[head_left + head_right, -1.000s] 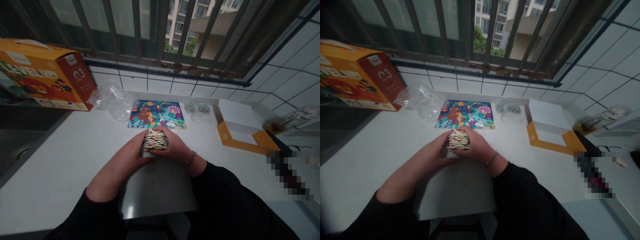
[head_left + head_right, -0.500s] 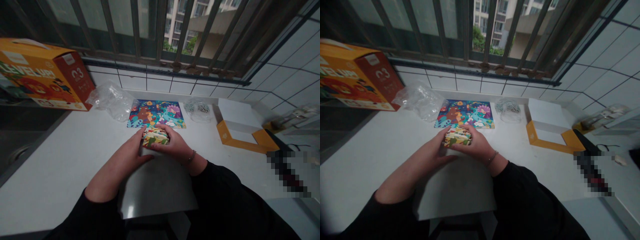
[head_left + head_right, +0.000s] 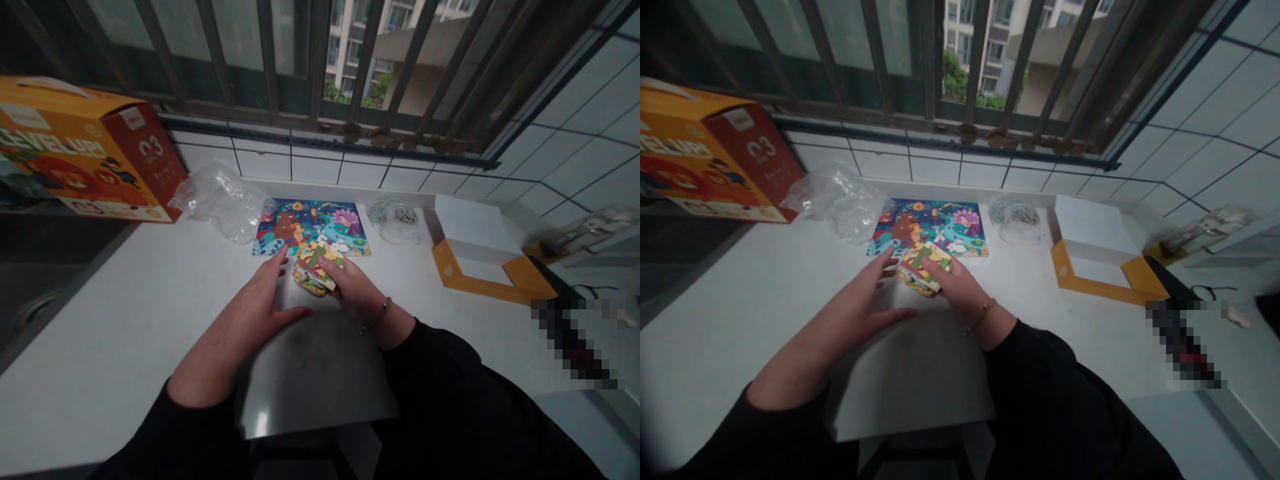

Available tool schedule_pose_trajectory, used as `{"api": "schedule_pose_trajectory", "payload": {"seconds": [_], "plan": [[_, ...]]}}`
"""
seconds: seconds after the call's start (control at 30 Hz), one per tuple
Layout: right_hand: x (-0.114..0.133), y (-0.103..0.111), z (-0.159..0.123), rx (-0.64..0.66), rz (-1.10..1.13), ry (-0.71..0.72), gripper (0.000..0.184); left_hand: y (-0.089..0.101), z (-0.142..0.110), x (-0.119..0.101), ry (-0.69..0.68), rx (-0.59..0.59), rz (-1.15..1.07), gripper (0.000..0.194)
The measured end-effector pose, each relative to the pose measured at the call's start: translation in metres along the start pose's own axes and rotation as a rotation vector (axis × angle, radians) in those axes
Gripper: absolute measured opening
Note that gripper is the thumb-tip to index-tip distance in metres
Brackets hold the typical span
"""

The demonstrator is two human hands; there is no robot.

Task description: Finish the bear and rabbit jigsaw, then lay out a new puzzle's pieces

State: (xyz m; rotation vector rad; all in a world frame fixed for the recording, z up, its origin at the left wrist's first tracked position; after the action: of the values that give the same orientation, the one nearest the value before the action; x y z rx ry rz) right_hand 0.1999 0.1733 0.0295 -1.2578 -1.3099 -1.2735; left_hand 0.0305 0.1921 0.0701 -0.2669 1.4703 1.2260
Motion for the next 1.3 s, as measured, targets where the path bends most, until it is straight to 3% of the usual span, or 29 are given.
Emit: {"api": "schedule_pose_trajectory", "payload": {"seconds": [0.17,0.33,0.4,0.53,0.7,0.8,0.97,1.07,1.17,1.3], "plan": [[0.003,-0.001,-0.005,0.090,-0.292,0.070,0.069,0.004,0.000,-0.009,-0.029,-0.012,0.003,0.113],[0.009,-0.005,-0.011,0.141,-0.506,0.083,0.058,-0.002,0.000,-0.013,0.005,0.054,0.016,0.058],[0.015,-0.003,-0.011,0.104,-0.612,0.112,0.053,-0.002,0.001,-0.014,0.006,0.053,0.015,0.051],[0.030,0.000,-0.012,0.000,-0.764,0.240,0.047,-0.004,0.001,-0.014,-0.032,0.052,0.016,0.052],[0.039,0.009,-0.014,-0.133,-0.799,0.347,0.043,-0.003,0.000,-0.008,-0.039,0.025,0.008,0.069],[0.051,0.009,-0.021,-0.191,-0.814,0.453,0.044,-0.005,0.000,-0.008,-0.035,0.043,0.024,0.065],[0.066,-0.022,-0.035,-0.035,-0.877,0.667,0.055,-0.009,0.000,-0.013,-0.056,0.065,0.031,0.051],[0.065,-0.034,-0.037,0.060,-0.919,0.719,0.051,-0.008,0.001,-0.012,-0.044,0.051,0.042,0.046],[0.063,-0.027,-0.033,0.040,-0.945,0.683,0.046,-0.008,0.002,-0.014,-0.042,0.062,0.060,0.052],[0.060,0.000,-0.028,-0.034,-0.944,0.635,0.039,-0.008,0.003,-0.015,-0.047,0.072,0.067,0.060]]}}
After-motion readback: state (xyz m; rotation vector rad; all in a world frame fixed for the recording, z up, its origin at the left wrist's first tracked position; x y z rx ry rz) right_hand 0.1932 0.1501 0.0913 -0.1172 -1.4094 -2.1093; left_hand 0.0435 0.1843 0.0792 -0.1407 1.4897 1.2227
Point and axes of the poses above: each hand's wrist, its own z-axis towards the middle knuckle, its own y-axis out of the back of the hand, x = y × z, the point moved 10 cm from there along z, towards the middle knuckle, and after that the axes turned 14 degrees about -z, right-handed, at the moved point
